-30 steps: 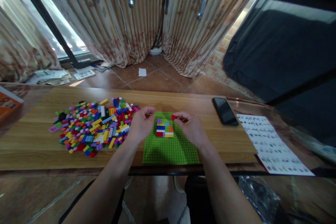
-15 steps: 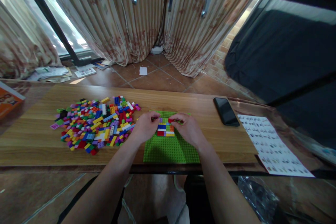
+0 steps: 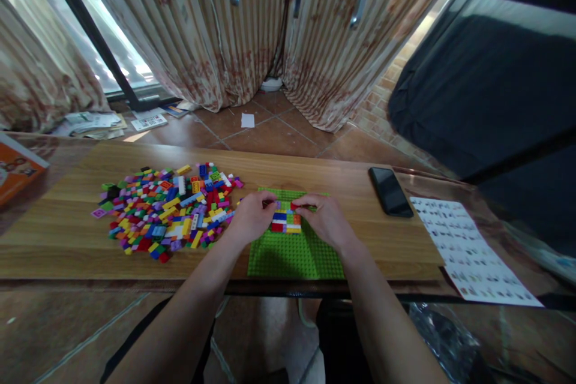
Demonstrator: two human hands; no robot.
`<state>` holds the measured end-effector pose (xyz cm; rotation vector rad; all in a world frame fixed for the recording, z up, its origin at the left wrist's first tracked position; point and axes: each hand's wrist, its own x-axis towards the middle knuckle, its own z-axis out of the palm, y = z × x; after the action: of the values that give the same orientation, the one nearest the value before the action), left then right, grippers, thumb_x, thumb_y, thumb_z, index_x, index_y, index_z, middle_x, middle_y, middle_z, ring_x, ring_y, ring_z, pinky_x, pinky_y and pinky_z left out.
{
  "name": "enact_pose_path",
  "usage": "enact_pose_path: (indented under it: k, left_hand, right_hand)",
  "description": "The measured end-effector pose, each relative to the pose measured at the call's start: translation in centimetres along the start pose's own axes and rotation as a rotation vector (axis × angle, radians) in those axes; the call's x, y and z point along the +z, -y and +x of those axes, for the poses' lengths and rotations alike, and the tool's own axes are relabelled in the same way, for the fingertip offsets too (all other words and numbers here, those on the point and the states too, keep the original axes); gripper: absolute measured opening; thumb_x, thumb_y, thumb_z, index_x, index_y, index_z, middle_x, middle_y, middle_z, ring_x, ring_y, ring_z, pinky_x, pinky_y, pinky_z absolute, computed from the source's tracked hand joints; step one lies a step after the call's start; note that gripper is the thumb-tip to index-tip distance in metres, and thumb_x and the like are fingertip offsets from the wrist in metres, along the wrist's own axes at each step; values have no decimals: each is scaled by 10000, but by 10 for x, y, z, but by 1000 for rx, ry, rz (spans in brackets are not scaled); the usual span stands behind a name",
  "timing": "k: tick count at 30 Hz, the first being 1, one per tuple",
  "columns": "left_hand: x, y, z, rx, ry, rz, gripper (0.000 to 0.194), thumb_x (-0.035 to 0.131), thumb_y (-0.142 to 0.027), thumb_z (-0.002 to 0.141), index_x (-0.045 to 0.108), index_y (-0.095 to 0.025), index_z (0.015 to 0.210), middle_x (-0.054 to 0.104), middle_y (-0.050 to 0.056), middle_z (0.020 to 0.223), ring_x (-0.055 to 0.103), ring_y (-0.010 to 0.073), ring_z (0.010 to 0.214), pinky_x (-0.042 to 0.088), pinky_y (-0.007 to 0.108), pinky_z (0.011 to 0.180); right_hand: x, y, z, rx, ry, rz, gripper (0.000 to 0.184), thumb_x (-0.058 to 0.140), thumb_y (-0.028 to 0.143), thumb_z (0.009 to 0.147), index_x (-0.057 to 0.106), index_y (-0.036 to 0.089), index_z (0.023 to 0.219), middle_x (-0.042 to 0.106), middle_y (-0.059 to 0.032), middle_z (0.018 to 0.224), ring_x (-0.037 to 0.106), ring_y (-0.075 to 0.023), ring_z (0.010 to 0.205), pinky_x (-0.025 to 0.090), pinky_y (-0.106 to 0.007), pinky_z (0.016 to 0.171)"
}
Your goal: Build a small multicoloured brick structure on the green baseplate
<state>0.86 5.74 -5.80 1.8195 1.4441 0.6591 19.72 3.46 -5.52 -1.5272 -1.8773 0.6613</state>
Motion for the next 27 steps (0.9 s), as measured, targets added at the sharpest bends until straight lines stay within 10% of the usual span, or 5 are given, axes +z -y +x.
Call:
enact_pose_path:
  k: [21,27]
  left_hand:
    - [0,-2,-1,16,12,50,263,516,-228,862,734,-135,976,759,73,928,685,196,808,514,297,744]
    - [-4,1,0,-1,-14,32,277,496,-215,867,719,-137,1012,753,83,972,687,198,880,518,294,807]
  right_hand:
    - [3,-7,-3,-12,-7,27,166,667,156,811,767,244,910,767,-21,944,699,-188,873,524,-333,855]
    - [-7,-16,-3,64,-216,173,253,633,298,823,736,182,1024,756,-73,994,697,-194,869,541,-327,819]
